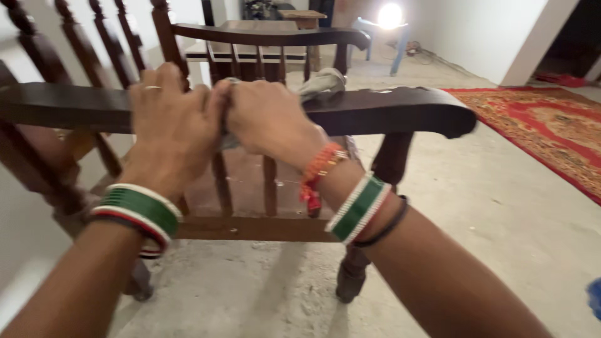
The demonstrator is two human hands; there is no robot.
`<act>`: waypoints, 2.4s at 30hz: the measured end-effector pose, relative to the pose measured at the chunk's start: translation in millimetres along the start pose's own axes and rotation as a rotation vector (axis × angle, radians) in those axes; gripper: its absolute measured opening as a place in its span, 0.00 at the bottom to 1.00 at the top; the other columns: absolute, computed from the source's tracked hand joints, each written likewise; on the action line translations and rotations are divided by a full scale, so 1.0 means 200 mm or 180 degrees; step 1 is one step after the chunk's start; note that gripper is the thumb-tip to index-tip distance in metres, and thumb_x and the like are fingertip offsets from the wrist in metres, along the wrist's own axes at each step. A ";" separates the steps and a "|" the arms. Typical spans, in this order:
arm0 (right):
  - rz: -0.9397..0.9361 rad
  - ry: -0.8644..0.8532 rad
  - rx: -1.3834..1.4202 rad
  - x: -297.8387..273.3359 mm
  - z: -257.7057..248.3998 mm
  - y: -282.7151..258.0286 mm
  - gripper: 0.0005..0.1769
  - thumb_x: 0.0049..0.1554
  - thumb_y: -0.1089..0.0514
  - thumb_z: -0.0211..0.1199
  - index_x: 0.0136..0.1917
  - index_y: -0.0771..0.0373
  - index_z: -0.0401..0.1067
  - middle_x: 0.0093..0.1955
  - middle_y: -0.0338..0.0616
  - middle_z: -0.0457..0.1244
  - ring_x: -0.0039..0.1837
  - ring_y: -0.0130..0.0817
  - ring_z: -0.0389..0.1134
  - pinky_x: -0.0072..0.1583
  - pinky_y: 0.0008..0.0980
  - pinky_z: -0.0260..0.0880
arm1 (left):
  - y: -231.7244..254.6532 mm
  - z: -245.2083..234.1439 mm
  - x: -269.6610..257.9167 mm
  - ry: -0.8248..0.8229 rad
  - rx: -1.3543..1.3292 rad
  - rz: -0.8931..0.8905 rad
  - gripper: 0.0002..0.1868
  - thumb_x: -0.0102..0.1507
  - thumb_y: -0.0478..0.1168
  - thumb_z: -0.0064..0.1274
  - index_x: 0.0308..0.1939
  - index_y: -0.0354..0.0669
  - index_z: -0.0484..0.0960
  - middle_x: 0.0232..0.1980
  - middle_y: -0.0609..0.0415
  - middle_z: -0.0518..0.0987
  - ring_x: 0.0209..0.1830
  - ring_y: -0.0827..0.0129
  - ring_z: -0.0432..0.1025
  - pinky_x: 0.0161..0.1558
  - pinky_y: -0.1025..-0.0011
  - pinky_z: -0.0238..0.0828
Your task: The person wipes the legs, armrests, and seat of a wooden chair using a cloth.
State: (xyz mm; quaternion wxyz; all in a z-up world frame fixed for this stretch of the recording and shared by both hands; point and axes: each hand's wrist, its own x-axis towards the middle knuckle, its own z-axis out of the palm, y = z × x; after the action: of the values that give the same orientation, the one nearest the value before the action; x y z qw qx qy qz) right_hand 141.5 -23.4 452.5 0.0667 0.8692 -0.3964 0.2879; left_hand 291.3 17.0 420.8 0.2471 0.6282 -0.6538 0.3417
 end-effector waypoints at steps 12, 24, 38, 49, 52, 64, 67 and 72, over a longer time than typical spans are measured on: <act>-0.0102 0.0038 0.0691 0.61 0.58 -0.82 0.18 0.60 0.49 0.48 0.44 0.56 0.78 0.42 0.46 0.72 0.46 0.42 0.76 0.48 0.42 0.76 | -0.96 -0.04 -0.21 0.0327 0.0157 -0.0364 0.41 0.75 0.64 0.12 0.80 0.40 0.59 0.83 0.31 0.45 0.84 0.45 0.35 0.76 0.38 0.28; -0.0390 0.0657 0.0137 0.32 0.45 -0.61 0.24 0.60 0.41 0.48 0.42 0.57 0.79 0.41 0.44 0.72 0.47 0.41 0.75 0.47 0.44 0.76 | -0.46 0.19 -0.32 0.0863 -0.0868 -0.0859 0.26 0.82 0.49 0.24 0.72 0.31 0.64 0.82 0.30 0.46 0.84 0.34 0.32 0.82 0.35 0.31; 0.0879 -0.0441 -0.0572 -0.32 -0.29 0.17 0.23 0.66 0.45 0.45 0.46 0.61 0.76 0.42 0.49 0.70 0.45 0.41 0.75 0.51 0.44 0.76 | 0.51 0.08 -0.06 0.0782 -0.0676 0.0460 0.23 0.71 0.47 0.40 0.61 0.32 0.76 0.58 0.39 0.76 0.63 0.49 0.66 0.68 0.49 0.55; 0.0160 0.1086 -0.0179 -0.41 -0.22 0.35 0.24 0.68 0.50 0.46 0.44 0.69 0.73 0.44 0.58 0.68 0.48 0.58 0.71 0.55 0.53 0.68 | 0.52 0.06 -0.04 0.0779 -0.0994 0.0737 0.26 0.57 0.24 0.55 0.60 0.30 0.75 0.57 0.42 0.77 0.62 0.53 0.70 0.66 0.61 0.67; 0.0564 0.0249 0.0831 -0.21 -0.12 0.17 0.29 0.70 0.45 0.42 0.43 0.71 0.71 0.37 0.59 0.67 0.40 0.54 0.72 0.46 0.48 0.74 | 0.27 0.07 -0.07 0.1045 -0.1444 0.0202 0.22 0.58 0.23 0.55 0.57 0.30 0.80 0.55 0.39 0.80 0.57 0.50 0.72 0.61 0.59 0.69; -0.0942 0.0438 0.0247 0.55 0.59 -0.79 0.21 0.61 0.50 0.47 0.40 0.59 0.79 0.42 0.49 0.71 0.46 0.42 0.75 0.51 0.40 0.75 | -0.86 -0.11 -0.22 0.0751 -0.1023 -0.0490 0.13 0.73 0.32 0.46 0.55 0.41 0.86 0.49 0.37 0.82 0.48 0.45 0.77 0.52 0.54 0.73; -0.0651 -0.0059 0.0379 0.60 0.62 -0.84 0.31 0.66 0.44 0.39 0.36 0.58 0.79 0.38 0.44 0.71 0.44 0.38 0.76 0.51 0.41 0.74 | -0.90 -0.08 -0.26 0.1179 -0.0838 -0.0319 0.13 0.72 0.32 0.45 0.56 0.36 0.84 0.48 0.34 0.81 0.47 0.40 0.74 0.51 0.49 0.70; -0.0564 0.0745 0.0487 0.47 0.57 -0.74 0.28 0.63 0.44 0.43 0.37 0.58 0.79 0.36 0.47 0.71 0.43 0.45 0.75 0.48 0.44 0.74 | -0.74 0.03 -0.24 0.1644 -0.1179 -0.0432 0.13 0.76 0.37 0.43 0.51 0.34 0.83 0.46 0.35 0.80 0.48 0.39 0.70 0.55 0.48 0.65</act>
State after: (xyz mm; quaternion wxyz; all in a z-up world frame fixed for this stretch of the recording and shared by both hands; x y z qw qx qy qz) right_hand 349.8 -22.9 426.3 0.0712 0.8638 -0.2847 0.4095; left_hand 443.1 47.2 402.3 0.5371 0.5073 -0.5773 0.3478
